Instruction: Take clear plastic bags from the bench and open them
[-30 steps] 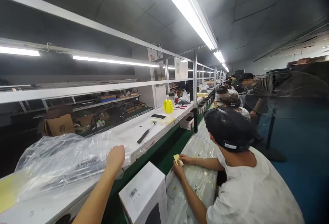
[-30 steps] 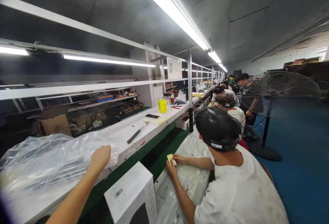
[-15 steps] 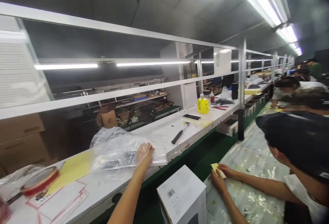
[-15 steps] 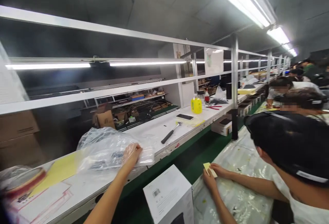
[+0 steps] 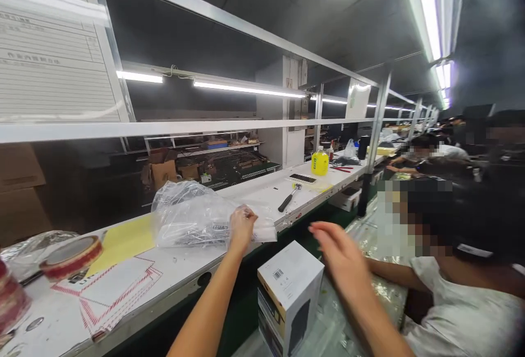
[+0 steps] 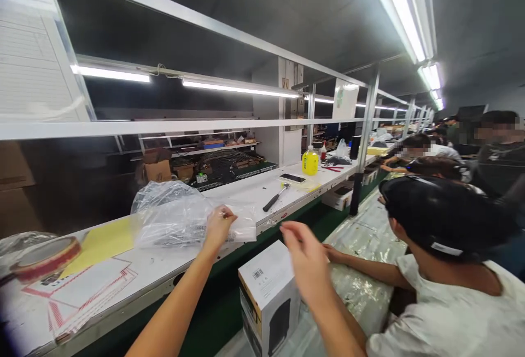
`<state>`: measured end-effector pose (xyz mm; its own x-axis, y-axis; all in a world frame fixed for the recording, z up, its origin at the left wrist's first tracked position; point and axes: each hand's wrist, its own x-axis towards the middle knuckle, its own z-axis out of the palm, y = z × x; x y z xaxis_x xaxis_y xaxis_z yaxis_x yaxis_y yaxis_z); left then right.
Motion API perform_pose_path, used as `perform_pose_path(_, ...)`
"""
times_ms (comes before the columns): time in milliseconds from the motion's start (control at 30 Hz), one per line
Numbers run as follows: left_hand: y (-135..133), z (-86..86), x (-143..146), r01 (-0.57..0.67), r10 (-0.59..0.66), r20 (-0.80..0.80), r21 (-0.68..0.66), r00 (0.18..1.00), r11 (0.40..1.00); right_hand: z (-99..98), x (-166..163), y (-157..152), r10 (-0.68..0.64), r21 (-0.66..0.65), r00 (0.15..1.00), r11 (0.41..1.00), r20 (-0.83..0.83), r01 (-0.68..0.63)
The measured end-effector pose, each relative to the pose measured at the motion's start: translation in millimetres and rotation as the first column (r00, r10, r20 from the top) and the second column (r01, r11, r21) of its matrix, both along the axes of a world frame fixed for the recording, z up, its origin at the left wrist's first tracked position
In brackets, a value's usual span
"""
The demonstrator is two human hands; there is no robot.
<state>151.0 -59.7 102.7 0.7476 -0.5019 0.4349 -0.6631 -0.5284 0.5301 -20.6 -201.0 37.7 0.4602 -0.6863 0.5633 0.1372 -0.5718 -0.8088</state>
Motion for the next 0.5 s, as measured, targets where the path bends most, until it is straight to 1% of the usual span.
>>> perform_pose_path(67,0.3,6.0,7.5,0.008,-0.008,-0.002,-0.107,1.000,0.994,13.7,25.9,16.9,0.071,0.082,0.987,0.995,-0.144,-0.060)
perform_pose_path(133,2.6,7.2,10.1,0.049,-0.043,0.039,-0.160,0.998,0.986,27.4,55.0,30.9,0.158,0.144,0.957,0.982,-0.245,-0.125)
perform_pose_path(167,5.1,3.7,8.9,0.085,-0.073,0.077,-0.169,0.994,0.982,34.0,67.5,37.0,0.173,0.141,0.950,0.980,-0.260,-0.140)
perform_pose_path(200,8.8,-3.5,6.2,0.124,-0.104,0.119,-0.173,0.987,0.977,40.3,77.6,42.5,0.160,0.111,0.954,0.985,-0.255,-0.135)
perform_pose_path(233,13.4,-14.8,2.7,0.164,-0.137,0.152,-0.178,0.979,0.970,46.3,85.2,47.5,0.130,0.081,0.960,0.990,-0.248,-0.113)
perform_pose_path(267,18.4,-30.1,-1.0,0.199,-0.159,0.219,-0.173,0.963,0.965,52.1,90.7,51.9,0.091,0.051,0.966,0.995,-0.240,-0.081)
perform_pose_path(333,27.7,-69.3,-6.1,0.245,-0.175,0.342,-0.173,0.923,0.954,63.2,98.3,57.9,0.028,-0.001,0.972,1.000,-0.234,-0.029)
perform_pose_path(367,31.0,-90.7,-7.2,0.224,-0.109,0.564,-0.138,0.818,0.965,68.8,101.6,59.3,0.015,-0.023,0.970,1.000,-0.242,-0.021)
perform_pose_path(400,33.1,-111.0,-7.4,0.235,-0.104,0.618,-0.135,0.779,0.963,74.5,104.8,59.7,0.006,-0.039,0.967,0.999,-0.255,-0.016)
perform_pose_path(433,34.0,-128.7,-7.0,0.208,-0.070,0.657,-0.135,0.750,0.969,80.4,107.7,59.5,-0.005,-0.053,0.963,0.999,-0.268,-0.010)
perform_pose_path(467,34.0,-142.9,-6.3,0.184,-0.057,0.725,-0.096,0.686,0.978,86.6,109.7,58.9,-0.019,-0.067,0.961,0.998,-0.276,0.001)
perform_pose_path(500,33.1,-152.9,-4.9,0.173,-0.071,0.753,-0.058,0.654,0.983,92.8,110.7,58.5,-0.034,-0.082,0.960,0.997,-0.280,0.011)
